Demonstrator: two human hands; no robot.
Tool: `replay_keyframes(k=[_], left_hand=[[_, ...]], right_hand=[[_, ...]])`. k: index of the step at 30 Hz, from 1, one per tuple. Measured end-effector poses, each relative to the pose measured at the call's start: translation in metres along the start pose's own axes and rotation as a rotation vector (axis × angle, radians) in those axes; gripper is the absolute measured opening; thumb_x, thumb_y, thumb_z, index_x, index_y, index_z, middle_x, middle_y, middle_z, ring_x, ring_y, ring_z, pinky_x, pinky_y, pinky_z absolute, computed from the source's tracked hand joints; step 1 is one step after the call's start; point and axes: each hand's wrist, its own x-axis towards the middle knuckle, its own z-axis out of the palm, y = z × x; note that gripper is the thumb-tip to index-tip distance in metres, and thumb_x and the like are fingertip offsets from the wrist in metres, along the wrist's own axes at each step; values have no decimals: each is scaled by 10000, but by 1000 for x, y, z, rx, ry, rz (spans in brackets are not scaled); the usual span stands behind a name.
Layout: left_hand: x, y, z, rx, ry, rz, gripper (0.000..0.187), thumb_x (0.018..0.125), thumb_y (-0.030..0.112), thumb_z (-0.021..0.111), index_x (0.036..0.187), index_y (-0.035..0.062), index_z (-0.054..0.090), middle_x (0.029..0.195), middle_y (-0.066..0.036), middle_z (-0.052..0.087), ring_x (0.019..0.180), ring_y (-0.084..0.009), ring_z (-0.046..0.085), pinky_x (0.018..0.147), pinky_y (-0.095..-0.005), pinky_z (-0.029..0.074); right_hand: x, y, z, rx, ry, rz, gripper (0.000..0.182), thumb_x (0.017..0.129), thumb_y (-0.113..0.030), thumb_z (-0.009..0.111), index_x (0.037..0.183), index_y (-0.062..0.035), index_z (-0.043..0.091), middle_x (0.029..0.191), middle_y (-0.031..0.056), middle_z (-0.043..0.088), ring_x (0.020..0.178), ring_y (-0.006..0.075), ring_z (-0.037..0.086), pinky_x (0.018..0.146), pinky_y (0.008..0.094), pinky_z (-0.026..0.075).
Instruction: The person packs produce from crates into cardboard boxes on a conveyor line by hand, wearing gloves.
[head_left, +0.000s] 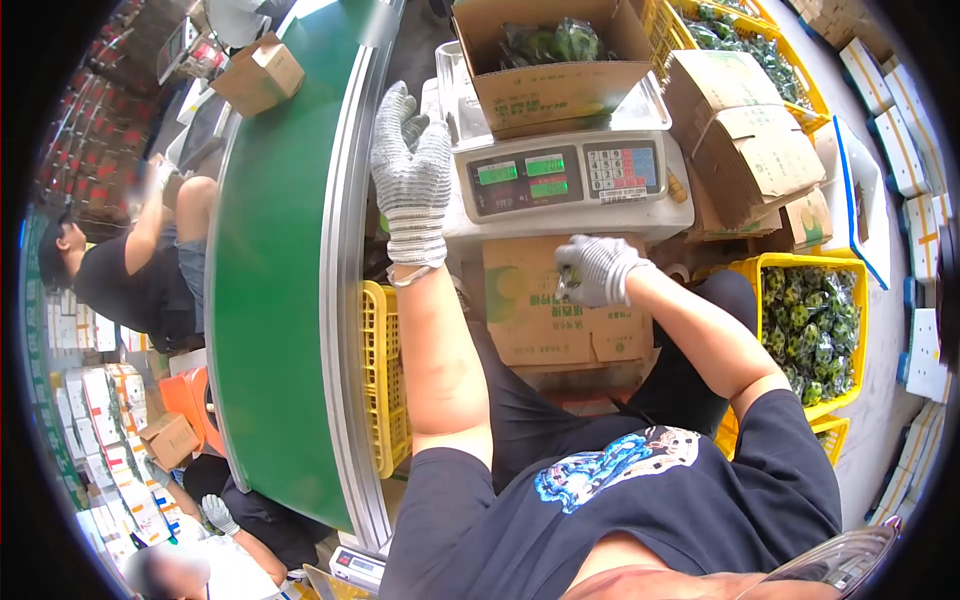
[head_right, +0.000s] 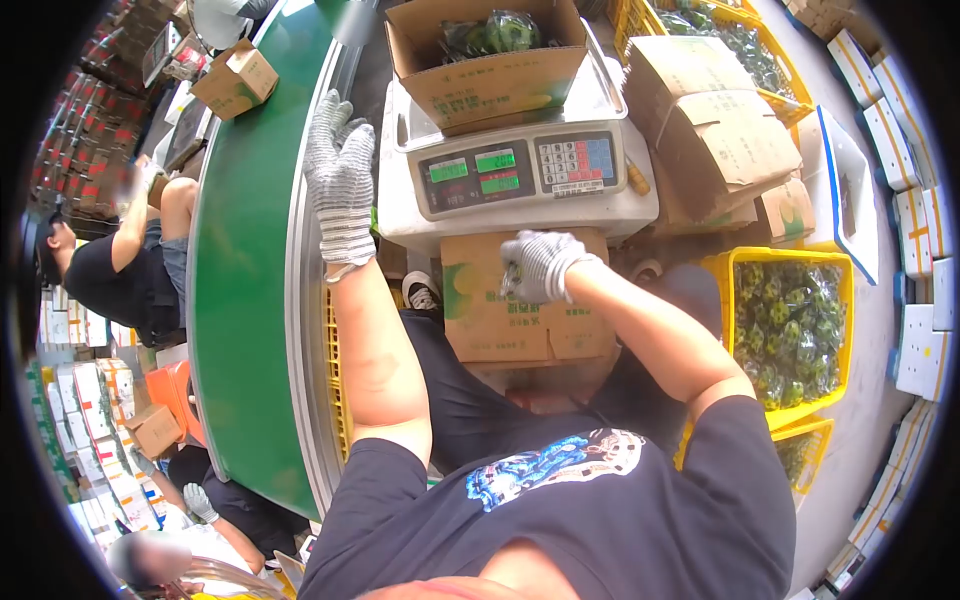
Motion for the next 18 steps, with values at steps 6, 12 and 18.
replay_keyframes(k=[6,12,18], left_hand=[[-2,2,10,-3,-33,6,426,810,-13,562,1235,14,538,1179,-106,593,1028,-167,580,909,-296,459],[-2,-8,14,122,-5,173,360,852,11,549,1212,-13,544,982,-86,624,849,-138,585,756,-265,494],[0,-7,21,214,75,271,254,855,27,583,1108,17,611,957,-86,648,812,-121,602,735,-254,502]], right_hand=[[8,-20,14,-89,-234,37,357,802,-396,650,1038,-131,613,1164,160,548,1010,355,606,803,449,511],[10,-19,28,-103,-211,32,466,804,-430,648,1125,-105,555,1162,190,529,1011,382,601,800,474,508],[20,0,57,-220,-253,60,465,832,-301,619,1243,-120,501,1262,209,468,1073,389,580,834,486,499]])
